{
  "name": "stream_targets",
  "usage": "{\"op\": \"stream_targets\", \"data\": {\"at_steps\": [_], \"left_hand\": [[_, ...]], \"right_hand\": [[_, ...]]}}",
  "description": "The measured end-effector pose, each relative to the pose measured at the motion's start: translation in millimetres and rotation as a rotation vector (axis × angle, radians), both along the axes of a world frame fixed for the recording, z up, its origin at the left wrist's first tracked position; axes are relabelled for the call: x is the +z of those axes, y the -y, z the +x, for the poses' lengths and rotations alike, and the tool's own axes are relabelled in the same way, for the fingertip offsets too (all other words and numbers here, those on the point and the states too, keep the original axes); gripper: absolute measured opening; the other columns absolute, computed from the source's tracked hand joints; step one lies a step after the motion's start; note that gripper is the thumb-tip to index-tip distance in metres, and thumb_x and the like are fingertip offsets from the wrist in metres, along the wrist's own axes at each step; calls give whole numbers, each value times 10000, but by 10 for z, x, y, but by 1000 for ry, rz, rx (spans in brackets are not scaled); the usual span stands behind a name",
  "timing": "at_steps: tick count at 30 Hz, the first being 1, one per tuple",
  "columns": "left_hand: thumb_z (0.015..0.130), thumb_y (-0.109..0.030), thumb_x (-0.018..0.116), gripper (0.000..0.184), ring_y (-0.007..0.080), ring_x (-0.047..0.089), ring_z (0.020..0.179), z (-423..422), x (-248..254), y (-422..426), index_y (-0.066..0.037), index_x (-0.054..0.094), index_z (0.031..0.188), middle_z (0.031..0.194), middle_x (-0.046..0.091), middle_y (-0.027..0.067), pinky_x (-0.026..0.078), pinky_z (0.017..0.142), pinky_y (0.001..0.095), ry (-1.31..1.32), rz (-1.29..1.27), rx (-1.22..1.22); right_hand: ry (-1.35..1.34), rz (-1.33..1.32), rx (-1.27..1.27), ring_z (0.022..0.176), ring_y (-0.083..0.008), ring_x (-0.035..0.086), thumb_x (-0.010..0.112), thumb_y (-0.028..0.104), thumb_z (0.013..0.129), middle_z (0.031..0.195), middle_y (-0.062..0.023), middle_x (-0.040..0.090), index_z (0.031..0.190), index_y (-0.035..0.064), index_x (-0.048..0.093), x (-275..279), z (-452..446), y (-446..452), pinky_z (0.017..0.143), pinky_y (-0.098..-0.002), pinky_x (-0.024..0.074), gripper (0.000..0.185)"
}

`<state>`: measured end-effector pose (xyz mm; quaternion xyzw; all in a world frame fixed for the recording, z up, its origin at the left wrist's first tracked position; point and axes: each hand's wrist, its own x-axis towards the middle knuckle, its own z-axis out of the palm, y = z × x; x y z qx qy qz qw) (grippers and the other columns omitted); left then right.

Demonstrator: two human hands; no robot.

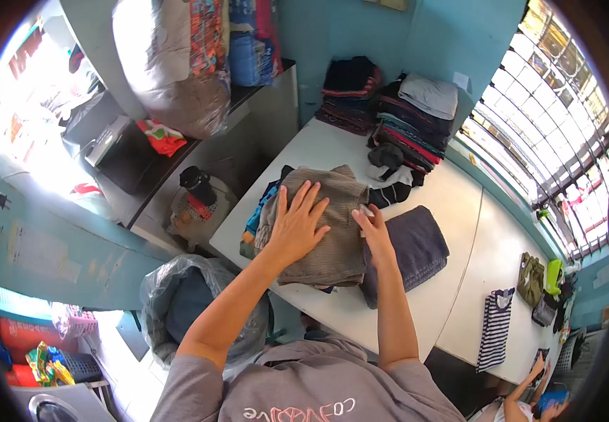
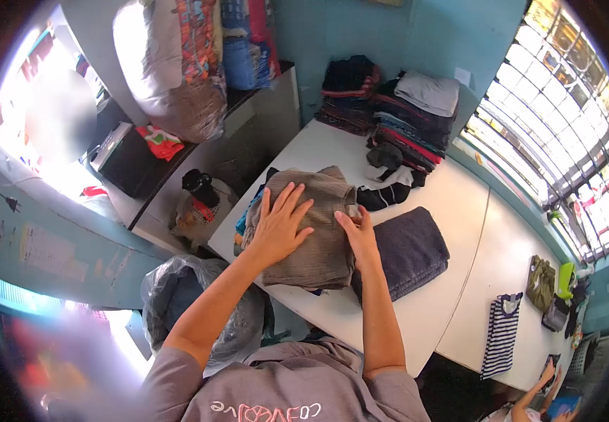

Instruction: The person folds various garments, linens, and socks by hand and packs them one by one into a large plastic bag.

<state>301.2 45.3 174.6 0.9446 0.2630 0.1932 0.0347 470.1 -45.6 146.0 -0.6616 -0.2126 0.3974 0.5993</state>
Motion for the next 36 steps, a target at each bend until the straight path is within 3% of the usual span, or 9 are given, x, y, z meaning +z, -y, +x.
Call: {"op": "stream_targets", "data": {"at_steps": [5,12,17,25,28,30,33,35,36], "left_hand": [[780,-339,623,549,257,215,1338,-13,-27,36,-91,483,1250,1406,310,118,91,1076,532,79,7,8],[768,-309,622,506,287,223,1340,1,-4,212,-82,516,1208,1417,293,161,117,1063,545,108,59,128],[723,-160,658,552,280,228,1343,-525,80,429,-79,469,1235,1429,259,169,134,1076,500,534,-3,146],[713,-57,652,499,332,407,1198,-2984,-154,899,-77,492,1185,1313,421,132,293,1009,415,408,-20,951],[741,-132,672,494,308,455,1155,-3445,-309,1338,-70,488,1196,1269,473,127,335,976,400,443,-181,975],[765,-243,648,480,271,500,1117,-3476,-374,1622,-98,498,1197,1181,543,120,359,949,383,238,-621,733],[780,-211,608,404,257,564,1006,-3346,-642,1962,-99,517,1158,1022,610,93,396,879,347,6,-435,577],[755,-220,626,425,253,569,978,-3306,-665,2033,-95,513,1145,1000,611,83,404,863,353,-115,-528,591],[730,-228,644,446,249,575,950,-3309,-672,2040,-90,509,1132,977,612,74,413,846,359,-241,-613,597]], "right_hand": [[47,-76,72,998,-237,522,747,411,687,1093,-158,534,1314,-55,332,-48,-1,-58,888,-336,396,884],[11,-68,249,1077,-240,489,707,237,713,1207,-131,503,1264,3,428,163,53,-27,928,-341,377,660],[200,153,249,1094,-268,479,664,85,701,1254,-148,466,1304,-36,371,509,-70,-179,961,-318,354,682],[310,296,426,1061,-245,493,672,51,646,1163,-128,524,1244,-38,447,1395,-862,-263,939,-322,355,645],[228,168,731,1035,-233,501,700,32,584,1134,-111,540,1222,-15,474,1435,-1420,-382,921,-316,361,679],[281,26,950,1017,-210,505,702,20,580,1114,-95,551,1209,-21,480,1289,-1858,-566,910,-300,371,668],[133,61,1400,1002,-166,516,693,11,600,1095,-88,568,1176,-17,503,1335,-2800,-798,876,-274,399,608],[56,85,1532,983,-152,527,687,12,616,1085,-85,576,1172,0,513,1259,-3128,-899,855,-266,414,582],[218,205,1600,963,-134,537,681,20,636,1081,-87,586,1178,25,518,1259,-3262,-928,827,-253,427,566]]}}
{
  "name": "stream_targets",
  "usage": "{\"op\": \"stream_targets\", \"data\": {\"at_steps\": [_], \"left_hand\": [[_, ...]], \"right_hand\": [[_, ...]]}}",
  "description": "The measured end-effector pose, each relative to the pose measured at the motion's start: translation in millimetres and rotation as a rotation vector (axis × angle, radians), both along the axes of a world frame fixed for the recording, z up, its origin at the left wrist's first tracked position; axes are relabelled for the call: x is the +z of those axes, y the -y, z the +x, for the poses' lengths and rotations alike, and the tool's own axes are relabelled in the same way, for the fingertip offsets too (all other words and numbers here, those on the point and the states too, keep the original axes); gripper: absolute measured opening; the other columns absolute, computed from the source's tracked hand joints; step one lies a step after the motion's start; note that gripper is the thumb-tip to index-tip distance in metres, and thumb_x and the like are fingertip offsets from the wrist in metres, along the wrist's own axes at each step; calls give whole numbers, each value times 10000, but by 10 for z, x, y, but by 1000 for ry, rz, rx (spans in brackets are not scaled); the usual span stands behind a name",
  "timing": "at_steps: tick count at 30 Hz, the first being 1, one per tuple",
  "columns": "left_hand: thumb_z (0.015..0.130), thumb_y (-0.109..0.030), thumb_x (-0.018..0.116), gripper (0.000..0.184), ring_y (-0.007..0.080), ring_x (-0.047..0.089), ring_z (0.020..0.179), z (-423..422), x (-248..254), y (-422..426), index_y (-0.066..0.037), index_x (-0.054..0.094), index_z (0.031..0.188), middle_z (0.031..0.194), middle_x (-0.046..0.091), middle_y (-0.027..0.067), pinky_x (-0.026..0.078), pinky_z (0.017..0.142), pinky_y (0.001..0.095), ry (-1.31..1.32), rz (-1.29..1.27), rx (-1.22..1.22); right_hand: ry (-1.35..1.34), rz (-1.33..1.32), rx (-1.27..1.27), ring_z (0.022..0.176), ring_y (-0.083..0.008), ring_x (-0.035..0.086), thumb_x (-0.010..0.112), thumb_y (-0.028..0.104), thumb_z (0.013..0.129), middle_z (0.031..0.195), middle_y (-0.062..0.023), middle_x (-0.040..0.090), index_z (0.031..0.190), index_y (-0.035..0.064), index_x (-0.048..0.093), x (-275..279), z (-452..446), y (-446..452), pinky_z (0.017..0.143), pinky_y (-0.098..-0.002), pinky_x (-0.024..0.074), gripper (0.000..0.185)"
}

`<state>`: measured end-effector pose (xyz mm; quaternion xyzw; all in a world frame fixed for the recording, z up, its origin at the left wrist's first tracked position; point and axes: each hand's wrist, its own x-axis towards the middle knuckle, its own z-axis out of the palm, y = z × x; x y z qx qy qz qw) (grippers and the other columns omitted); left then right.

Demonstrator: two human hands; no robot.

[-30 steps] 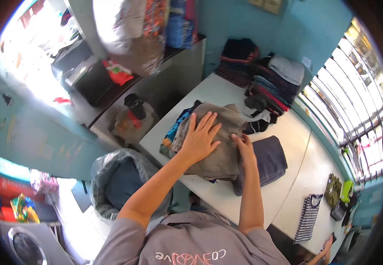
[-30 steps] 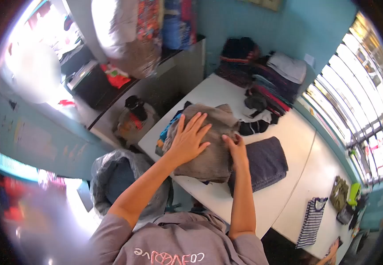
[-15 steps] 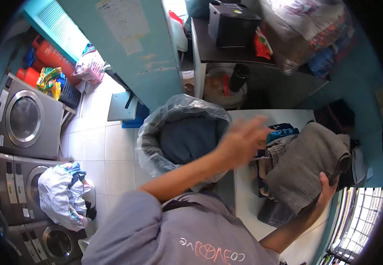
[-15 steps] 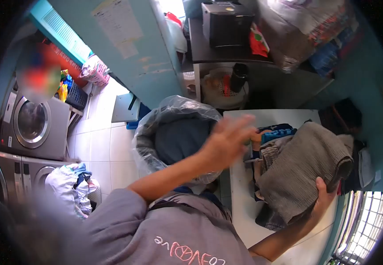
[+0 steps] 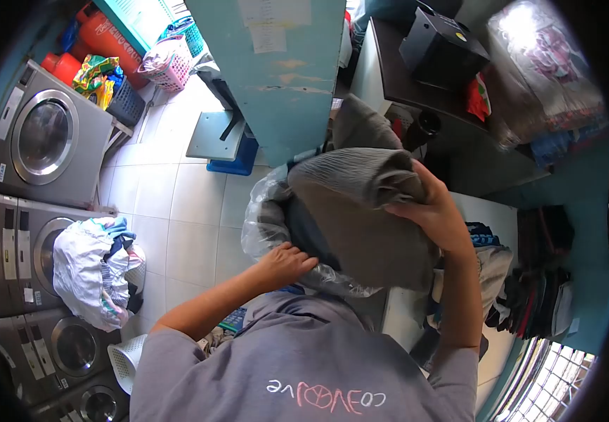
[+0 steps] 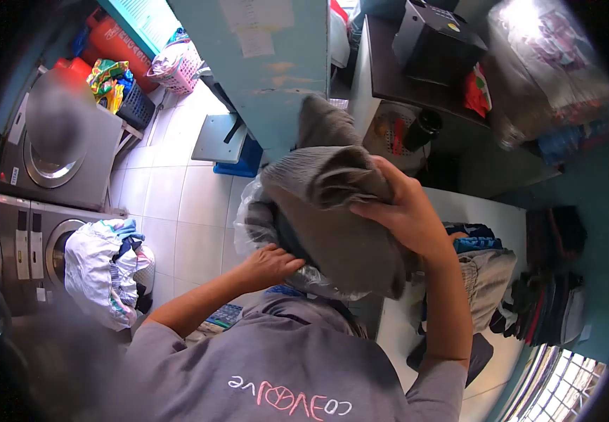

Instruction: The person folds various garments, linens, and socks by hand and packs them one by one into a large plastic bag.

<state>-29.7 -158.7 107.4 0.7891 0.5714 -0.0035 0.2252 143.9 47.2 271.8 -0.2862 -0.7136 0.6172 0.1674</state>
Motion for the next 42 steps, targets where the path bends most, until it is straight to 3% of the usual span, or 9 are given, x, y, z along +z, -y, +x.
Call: {"op": "stream_targets", "data": {"at_steps": [4,8,16,19,28,32,35,38,42], "left_hand": [[755,-168,580,302,241,584,898,-70,31,22,-98,515,1041,917,609,67,417,829,381,-42,-171,-91],[778,-135,513,90,223,603,790,-112,-115,102,-86,494,851,740,585,57,423,774,355,168,269,-50],[745,-109,519,113,268,604,856,-143,-108,189,-83,534,854,817,585,111,474,757,383,114,282,-100],[747,-110,517,111,283,604,825,-143,-129,177,-82,529,854,811,582,114,469,738,390,141,326,-115],[770,-130,510,72,205,606,728,-199,124,205,-121,472,830,714,557,35,425,697,330,18,71,-184],[780,-122,495,68,213,600,741,-94,156,44,-118,483,847,728,569,34,427,711,342,19,75,-192],[788,-153,515,168,233,600,818,-133,156,34,-113,518,952,814,601,48,429,757,362,4,-52,-136],[777,-254,586,359,264,581,948,-203,409,-45,-108,522,1098,980,614,89,413,852,377,179,-198,-68],[715,-425,684,677,292,377,1251,-81,522,-442,-112,447,1266,1348,400,129,290,1031,422,465,83,35]], "right_hand": [[48,770,146,874,-148,591,643,40,687,1029,-98,605,1195,111,532,-39,-270,186,737,-267,476,525],[250,1515,284,793,-180,516,528,80,748,1085,-104,538,1275,193,479,-731,-250,595,598,-250,427,541],[348,693,451,1062,-276,484,618,158,728,1224,-113,489,1208,127,523,-1219,-194,785,822,-364,453,490],[66,1077,390,1095,-267,476,619,187,752,1223,-93,502,1174,137,546,-1255,-409,670,885,-377,426,431],[131,1043,881,1369,-235,149,584,425,746,1448,-22,277,1109,269,619,-2213,-396,670,1085,-564,27,396],[51,1108,739,1369,-228,148,600,380,724,1423,-39,319,1077,240,630,-2574,-501,779,1078,-577,-14,381],[27,1132,668,1276,-239,347,598,287,727,1270,-69,489,1034,182,637,-2164,-529,758,1062,-528,207,327],[-139,889,91,854,-246,583,603,66,695,909,-56,617,1014,95,605,-1554,-321,676,718,-342,478,321],[372,1093,-641,960,-328,541,619,200,778,972,-143,592,1211,105,480,-1254,360,516,790,-414,455,465]]}}
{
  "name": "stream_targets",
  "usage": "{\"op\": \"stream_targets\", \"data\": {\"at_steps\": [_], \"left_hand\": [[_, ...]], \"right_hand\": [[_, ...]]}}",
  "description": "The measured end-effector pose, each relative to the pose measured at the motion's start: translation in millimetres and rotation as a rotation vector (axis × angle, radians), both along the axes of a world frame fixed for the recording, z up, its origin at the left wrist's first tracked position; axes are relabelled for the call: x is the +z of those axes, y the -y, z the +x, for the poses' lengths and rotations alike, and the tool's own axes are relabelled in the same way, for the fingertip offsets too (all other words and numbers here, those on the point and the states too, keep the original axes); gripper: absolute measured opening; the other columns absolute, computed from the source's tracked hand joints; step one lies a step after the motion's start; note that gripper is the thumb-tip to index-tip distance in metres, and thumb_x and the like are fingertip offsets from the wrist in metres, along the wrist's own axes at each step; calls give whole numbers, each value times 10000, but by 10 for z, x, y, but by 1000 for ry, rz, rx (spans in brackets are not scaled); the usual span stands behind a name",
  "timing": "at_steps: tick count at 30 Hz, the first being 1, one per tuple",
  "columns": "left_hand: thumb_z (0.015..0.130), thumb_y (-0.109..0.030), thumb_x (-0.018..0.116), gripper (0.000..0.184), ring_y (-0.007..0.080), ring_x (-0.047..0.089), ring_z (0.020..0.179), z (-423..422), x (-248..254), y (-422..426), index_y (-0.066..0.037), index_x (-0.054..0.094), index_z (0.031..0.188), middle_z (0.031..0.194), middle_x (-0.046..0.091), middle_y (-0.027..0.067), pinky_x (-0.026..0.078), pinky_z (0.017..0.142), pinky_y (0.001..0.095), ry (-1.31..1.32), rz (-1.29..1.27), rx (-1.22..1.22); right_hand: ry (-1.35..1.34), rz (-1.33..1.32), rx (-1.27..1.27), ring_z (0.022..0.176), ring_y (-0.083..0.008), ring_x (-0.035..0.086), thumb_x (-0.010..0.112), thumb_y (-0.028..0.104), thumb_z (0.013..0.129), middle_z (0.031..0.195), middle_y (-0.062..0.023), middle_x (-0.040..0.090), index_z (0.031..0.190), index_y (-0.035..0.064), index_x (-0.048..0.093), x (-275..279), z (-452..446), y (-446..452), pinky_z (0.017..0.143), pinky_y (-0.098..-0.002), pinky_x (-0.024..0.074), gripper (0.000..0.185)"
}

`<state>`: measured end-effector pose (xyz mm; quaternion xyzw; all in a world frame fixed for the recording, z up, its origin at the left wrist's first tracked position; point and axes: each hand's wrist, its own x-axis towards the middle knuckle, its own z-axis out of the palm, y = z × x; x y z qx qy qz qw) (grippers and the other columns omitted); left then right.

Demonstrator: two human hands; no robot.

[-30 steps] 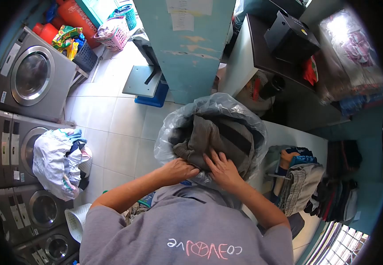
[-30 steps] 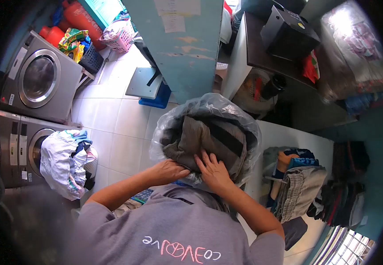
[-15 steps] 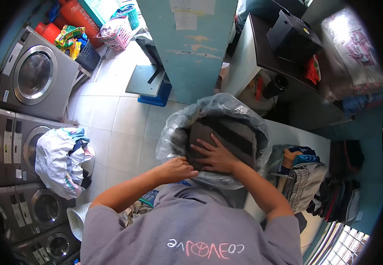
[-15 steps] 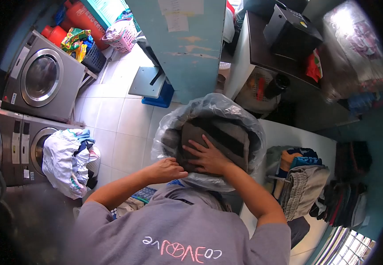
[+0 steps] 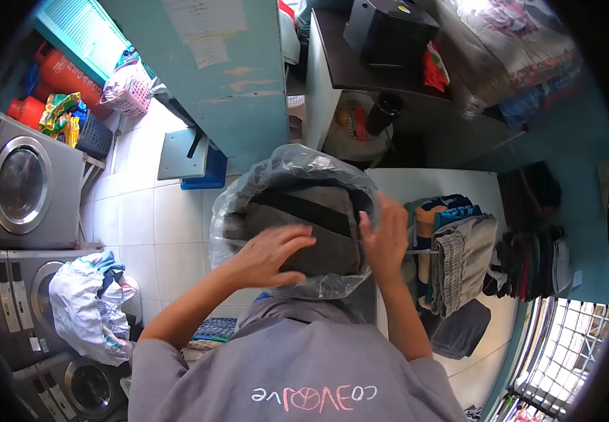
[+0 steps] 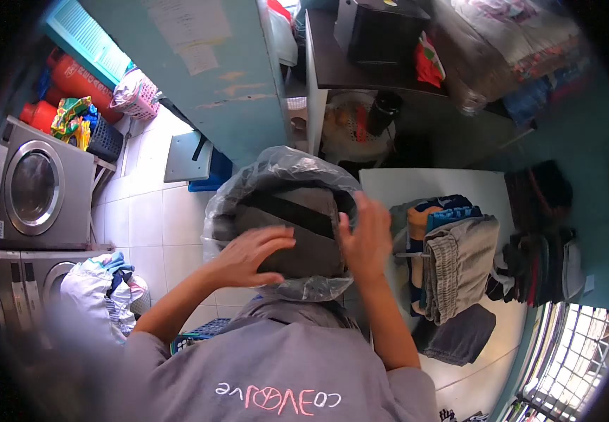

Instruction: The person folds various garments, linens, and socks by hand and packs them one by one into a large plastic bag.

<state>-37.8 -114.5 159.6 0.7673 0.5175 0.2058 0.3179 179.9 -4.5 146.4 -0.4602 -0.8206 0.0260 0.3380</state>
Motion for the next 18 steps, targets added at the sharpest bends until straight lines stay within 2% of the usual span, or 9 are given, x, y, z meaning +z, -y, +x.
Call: {"op": "stream_targets", "data": {"at_steps": [1,3,4,6,7,9,11,13,18], "left_hand": [[715,-425,684,677,292,377,1251,73,-38,-123,-112,447,1266,1348,400,129,290,1031,422,0,-3,-9],[704,-433,690,711,307,250,1327,209,-172,-364,-183,418,1312,1425,280,118,168,1069,520,-236,285,-48],[704,-433,690,711,307,250,1327,243,-288,-446,-183,418,1312,1425,280,118,168,1069,520,-237,284,-59],[694,-439,695,708,304,184,1353,293,-554,-567,-303,404,1324,1454,227,90,62,1046,619,-226,348,-276],[694,-439,695,708,304,184,1353,323,-621,-596,-303,404,1324,1454,227,90,62,1046,619,-227,347,-284],[691,-453,691,686,294,187,1352,370,-761,-627,-381,402,1309,1453,233,65,47,1007,681,-272,376,-461],[698,-485,671,658,288,192,1348,414,-799,-705,-398,413,1297,1456,229,48,53,990,703,-335,332,-487],[696,-503,649,641,282,203,1343,451,-937,-784,-355,444,1284,1444,252,60,68,986,707,-384,326,-513],[694,-525,604,639,287,228,1328,786,-1454,-1066,-281,471,1270,1384,337,81,77,988,710,-470,362,-479]], "right_hand": [[0,-3,-9,960,-328,541,619,200,778,972,-143,592,1211,105,480,-37,94,5,790,-414,455,465],[98,-587,-279,994,-372,538,590,400,794,1038,-200,576,1324,106,351,-182,217,15,800,-446,442,651],[159,-705,-279,940,-405,566,525,450,813,1004,-218,599,1361,112,291,-258,232,-1,775,-462,448,686],[148,-840,-292,916,-418,571,535,379,806,972,-233,606,1363,120,285,-245,187,-31,775,-468,442,663],[144,-972,-294,891,-432,576,544,309,800,939,-249,614,1365,128,279,-241,178,-42,775,-475,435,650],[96,-866,-266,830,-423,584,526,280,799,860,-223,620,1349,144,310,-436,228,-28,731,-482,442,606],[50,-758,-243,769,-414,592,508,250,799,781,-198,626,1332,159,341,-460,304,-14,687,-489,449,566],[-141,-801,-221,777,-413,586,514,172,791,785,-214,613,1307,167,377,-388,435,-44,689,-492,433,534],[-180,-712,-167,801,-404,584,490,81,787,847,-227,605,1285,157,402,-356,564,-203,726,-477,422,511]]}}
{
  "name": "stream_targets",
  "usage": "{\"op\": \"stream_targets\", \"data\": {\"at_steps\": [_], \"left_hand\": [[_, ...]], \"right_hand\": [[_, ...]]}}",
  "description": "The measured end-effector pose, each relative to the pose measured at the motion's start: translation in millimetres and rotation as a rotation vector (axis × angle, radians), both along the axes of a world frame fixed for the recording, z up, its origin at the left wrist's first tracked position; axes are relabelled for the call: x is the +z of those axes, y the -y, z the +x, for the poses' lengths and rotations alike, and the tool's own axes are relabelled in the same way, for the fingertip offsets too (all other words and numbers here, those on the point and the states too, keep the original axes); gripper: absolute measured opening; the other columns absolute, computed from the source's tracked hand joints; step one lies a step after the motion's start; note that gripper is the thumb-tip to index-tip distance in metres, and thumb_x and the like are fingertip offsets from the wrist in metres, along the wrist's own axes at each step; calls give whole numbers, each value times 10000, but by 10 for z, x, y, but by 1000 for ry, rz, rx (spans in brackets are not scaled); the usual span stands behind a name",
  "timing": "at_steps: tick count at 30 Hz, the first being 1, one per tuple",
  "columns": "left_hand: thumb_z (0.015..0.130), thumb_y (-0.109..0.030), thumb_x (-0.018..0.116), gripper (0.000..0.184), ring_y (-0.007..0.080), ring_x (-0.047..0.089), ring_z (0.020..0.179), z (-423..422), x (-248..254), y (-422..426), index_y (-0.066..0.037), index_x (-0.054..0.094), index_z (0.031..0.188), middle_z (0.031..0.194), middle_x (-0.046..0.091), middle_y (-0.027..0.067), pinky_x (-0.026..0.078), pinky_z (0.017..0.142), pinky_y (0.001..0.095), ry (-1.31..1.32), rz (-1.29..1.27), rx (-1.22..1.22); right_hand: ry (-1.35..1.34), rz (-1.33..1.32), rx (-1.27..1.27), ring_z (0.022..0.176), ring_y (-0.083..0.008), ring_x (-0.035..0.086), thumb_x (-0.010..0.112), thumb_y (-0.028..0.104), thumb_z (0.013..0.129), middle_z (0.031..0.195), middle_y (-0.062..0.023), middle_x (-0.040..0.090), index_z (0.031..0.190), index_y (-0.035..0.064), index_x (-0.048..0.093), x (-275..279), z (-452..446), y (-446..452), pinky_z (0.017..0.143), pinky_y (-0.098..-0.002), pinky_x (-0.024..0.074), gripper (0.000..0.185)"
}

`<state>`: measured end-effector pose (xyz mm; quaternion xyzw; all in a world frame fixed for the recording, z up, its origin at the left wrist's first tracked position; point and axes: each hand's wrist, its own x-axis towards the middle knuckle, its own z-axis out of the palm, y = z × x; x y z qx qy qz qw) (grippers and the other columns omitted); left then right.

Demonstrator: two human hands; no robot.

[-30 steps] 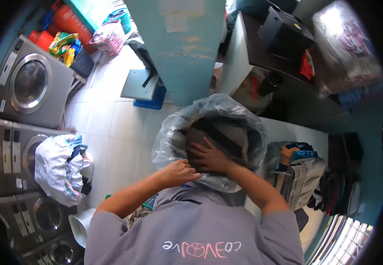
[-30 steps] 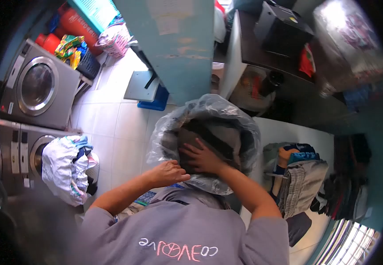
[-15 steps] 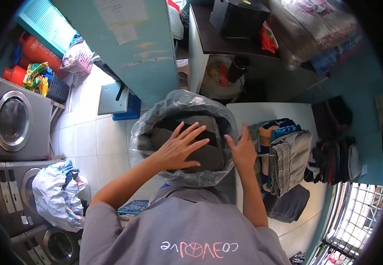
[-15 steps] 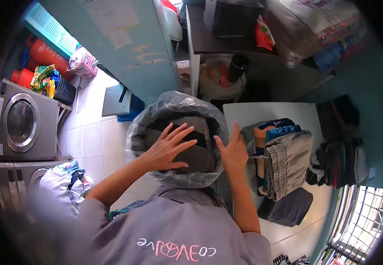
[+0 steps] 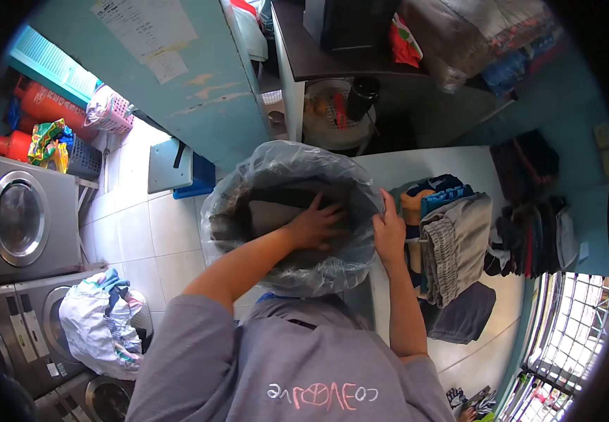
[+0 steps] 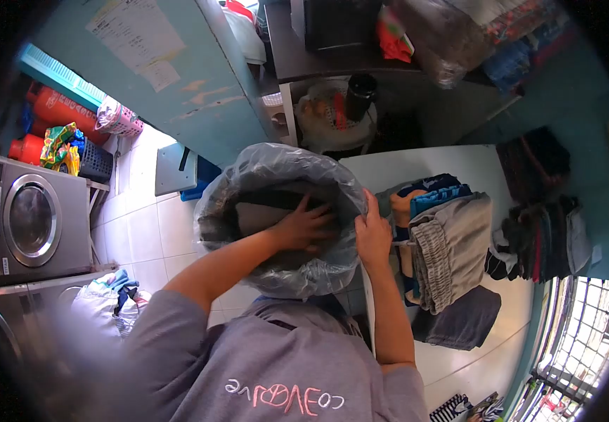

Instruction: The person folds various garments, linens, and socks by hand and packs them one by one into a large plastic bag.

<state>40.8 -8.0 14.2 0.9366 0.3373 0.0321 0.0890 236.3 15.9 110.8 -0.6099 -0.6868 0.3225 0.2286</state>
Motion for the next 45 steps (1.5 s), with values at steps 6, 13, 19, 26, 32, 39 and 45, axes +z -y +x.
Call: {"op": "stream_targets", "data": {"at_steps": [6,13,19,26,32,39,45], "left_hand": [[695,-492,598,633,289,282,1292,186,22,-16,-204,486,1247,1326,384,102,80,1014,680,41,14,34],[707,-320,631,492,323,390,1175,153,429,-58,-35,536,1097,1233,432,177,278,1013,460,350,33,584],[751,-320,606,422,324,387,1180,148,206,-49,-61,570,1082,1229,456,165,273,994,474,330,-113,574],[764,-153,634,358,329,476,1125,-456,1210,195,-65,559,1103,1217,512,149,375,946,395,643,77,827],[781,-319,635,523,310,528,1072,-1354,866,1073,-80,471,1216,1149,558,135,421,890,409,276,202,1558],[810,-330,564,378,399,590,847,-1360,649,1159,-33,589,1042,873,624,213,458,737,458,364,-337,1642],[837,-275,523,316,409,583,800,-1127,878,1136,-12,612,987,826,613,233,447,685,455,518,-219,1518]], "right_hand": [[-129,40,-71,859,-390,581,479,75,791,1004,-227,589,1261,121,410,-116,155,-39,753,-452,424,478],[-109,-53,-71,834,-397,580,486,101,794,931,-221,605,1251,136,420,-163,94,-21,732,-450,425,463],[-71,-108,-93,859,-408,583,511,143,802,891,-233,606,1259,144,417,-183,73,-14,747,-460,433,466],[19,801,185,961,-311,534,621,35,723,1079,-129,554,1133,81,536,523,-199,181,830,-408,438,421],[-175,509,888,1114,-289,466,681,175,714,1185,-106,507,1154,124,530,222,-1072,255,941,-436,357,468],[320,355,1288,1375,-294,103,750,481,553,1486,-53,159,1356,291,359,-365,-1458,228,1024,-647,132,914],[351,438,1221,1372,-320,111,750,480,533,1493,-59,142,1372,294,327,-668,-1316,176,1015,-652,150,958]]}}
